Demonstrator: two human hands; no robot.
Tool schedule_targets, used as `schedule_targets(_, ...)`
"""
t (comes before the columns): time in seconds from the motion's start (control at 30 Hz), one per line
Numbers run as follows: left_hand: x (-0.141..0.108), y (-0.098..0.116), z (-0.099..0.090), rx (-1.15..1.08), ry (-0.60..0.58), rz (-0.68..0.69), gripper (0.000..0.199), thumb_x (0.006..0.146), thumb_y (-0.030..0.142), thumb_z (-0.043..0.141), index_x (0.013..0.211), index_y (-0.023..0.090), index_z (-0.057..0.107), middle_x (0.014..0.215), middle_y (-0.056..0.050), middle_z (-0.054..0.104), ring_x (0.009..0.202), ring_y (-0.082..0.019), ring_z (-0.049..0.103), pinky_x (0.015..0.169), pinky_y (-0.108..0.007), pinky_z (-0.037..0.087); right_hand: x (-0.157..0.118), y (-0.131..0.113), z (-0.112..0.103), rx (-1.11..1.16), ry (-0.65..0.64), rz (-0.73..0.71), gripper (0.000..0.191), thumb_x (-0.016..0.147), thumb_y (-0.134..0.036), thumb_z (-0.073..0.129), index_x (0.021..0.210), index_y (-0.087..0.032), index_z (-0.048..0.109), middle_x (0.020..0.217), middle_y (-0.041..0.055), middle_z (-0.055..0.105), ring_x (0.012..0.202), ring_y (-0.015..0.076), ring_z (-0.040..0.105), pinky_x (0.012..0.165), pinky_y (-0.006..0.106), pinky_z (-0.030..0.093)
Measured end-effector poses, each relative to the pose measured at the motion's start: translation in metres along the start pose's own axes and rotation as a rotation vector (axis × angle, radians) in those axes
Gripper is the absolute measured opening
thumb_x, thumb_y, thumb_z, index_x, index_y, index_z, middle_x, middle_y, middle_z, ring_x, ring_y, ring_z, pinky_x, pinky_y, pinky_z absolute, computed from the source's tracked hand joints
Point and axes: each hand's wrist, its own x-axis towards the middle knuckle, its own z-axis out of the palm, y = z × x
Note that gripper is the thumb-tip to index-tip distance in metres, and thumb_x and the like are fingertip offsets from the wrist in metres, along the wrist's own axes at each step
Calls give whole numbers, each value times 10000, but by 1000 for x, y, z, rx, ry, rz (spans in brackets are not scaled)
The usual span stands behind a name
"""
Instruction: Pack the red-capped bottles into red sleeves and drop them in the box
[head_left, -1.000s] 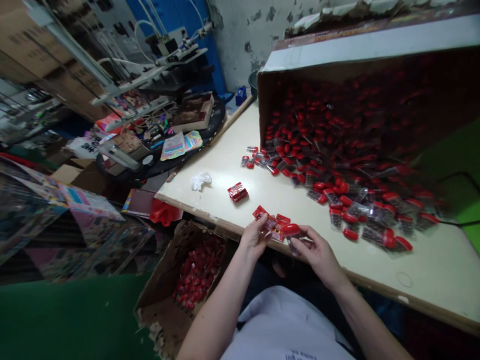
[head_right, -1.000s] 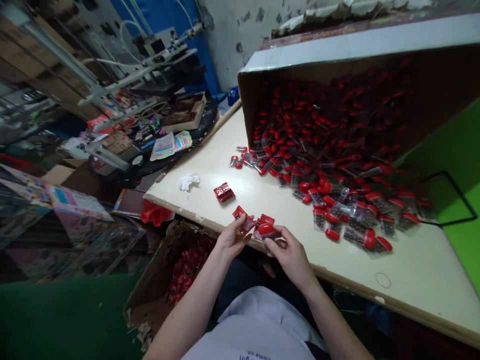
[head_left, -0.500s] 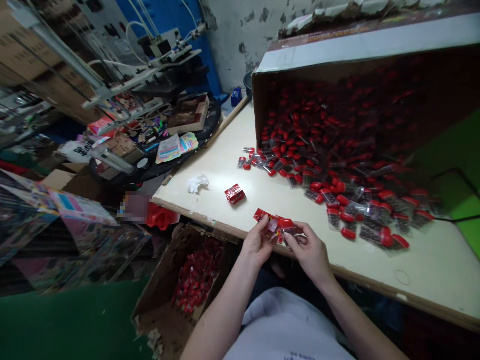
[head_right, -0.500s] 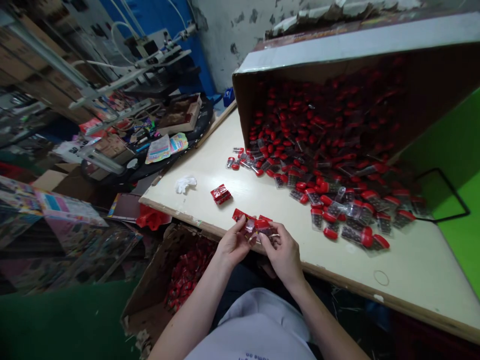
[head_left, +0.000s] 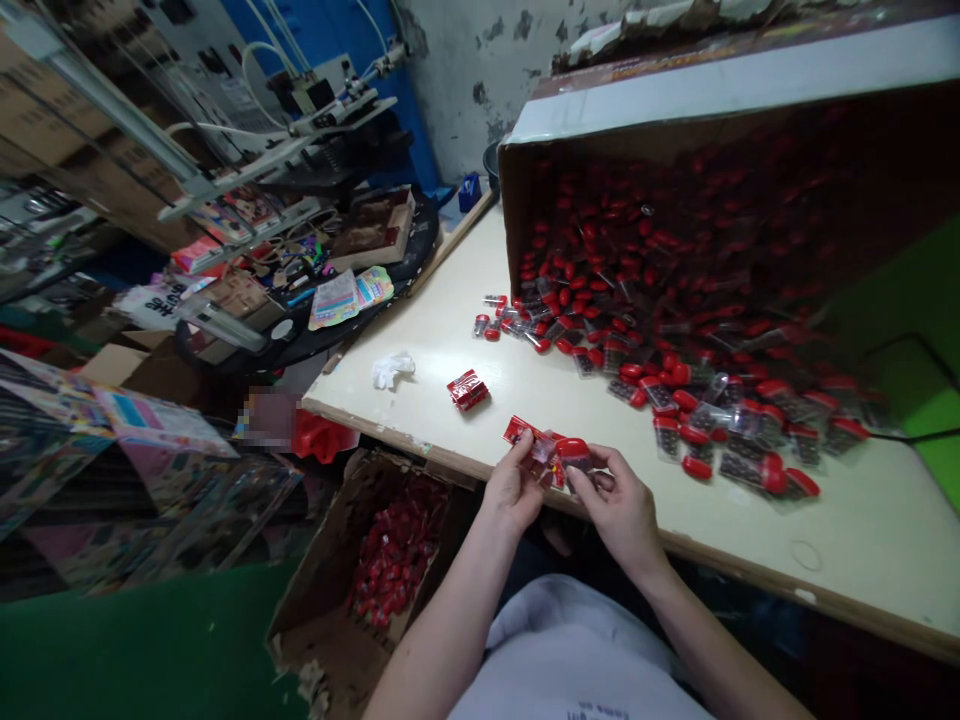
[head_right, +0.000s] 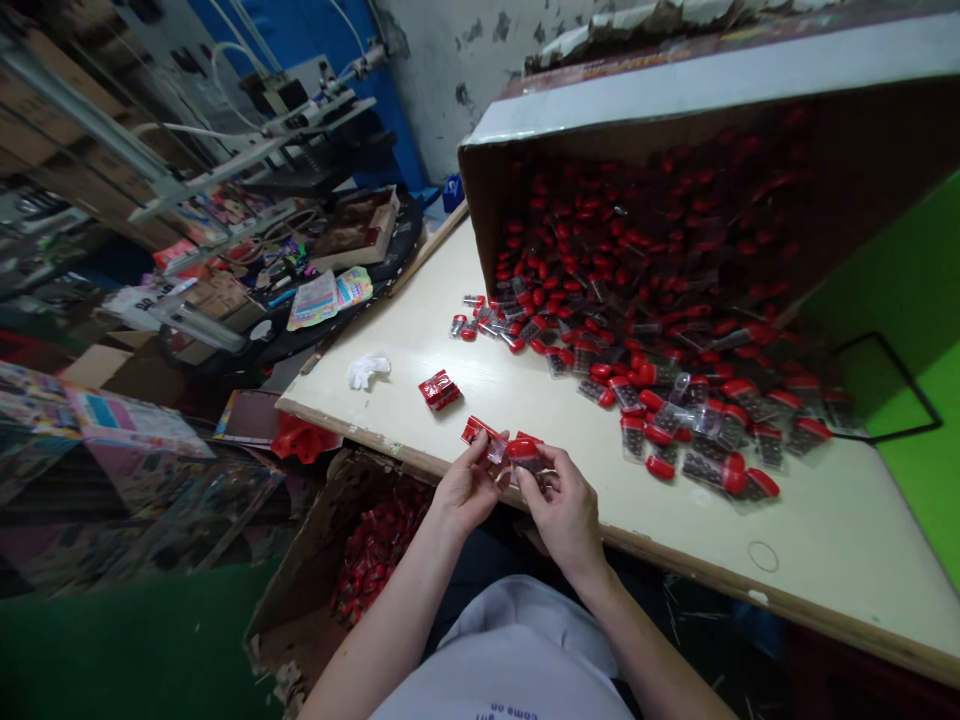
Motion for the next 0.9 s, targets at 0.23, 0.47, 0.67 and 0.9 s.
schedule_targets(0.23, -4, -3, 3, -4, -7, -23, 164, 695, 290, 714, 750, 153, 640, 808, -47, 666, 695, -139, 598, 636, -252, 460, 0, 3, -1, -26, 10, -10, 333, 794, -398, 598, 1068, -223, 529, 1009, 89, 649, 736, 222, 660, 644, 347, 559)
schedule_targets(0.47, -3, -6, 0, 50, -38, -37, 199, 703, 306, 701, 814, 151, 645, 891, -60, 672, 757, -153, 612, 671, -260, 474, -2, 6, -2, 32, -9, 32, 327, 789, -393, 600, 1063, -229, 531, 940, 66, 666, 640, 193, 649, 587, 319, 546)
schedule_targets(0.67, -2, -15, 1, 132, -57, 74, 267, 669, 334, 725, 840, 143, 652, 874, -60, 679, 754, -155, 614, 677, -254, 455, -3, 7, 0, 37, -52, 25, 307, 783, -361, 603, 1058, -233, 553, 880, 49, 677, 674, 200, 655, 625, 321, 547)
schedule_targets(0.9, -1, -20, -5, 276, -112, 222, 258, 679, 346, 717, 813, 130, 675, 796, -51, 690, 672, -113, 599, 642, -220, 410, 4, 14, -2, 103, -113, 71, 308, 790, -354, 605, 1070, -229, 570, 874, 45, 688, 727, 202, 672, 675, 320, 549)
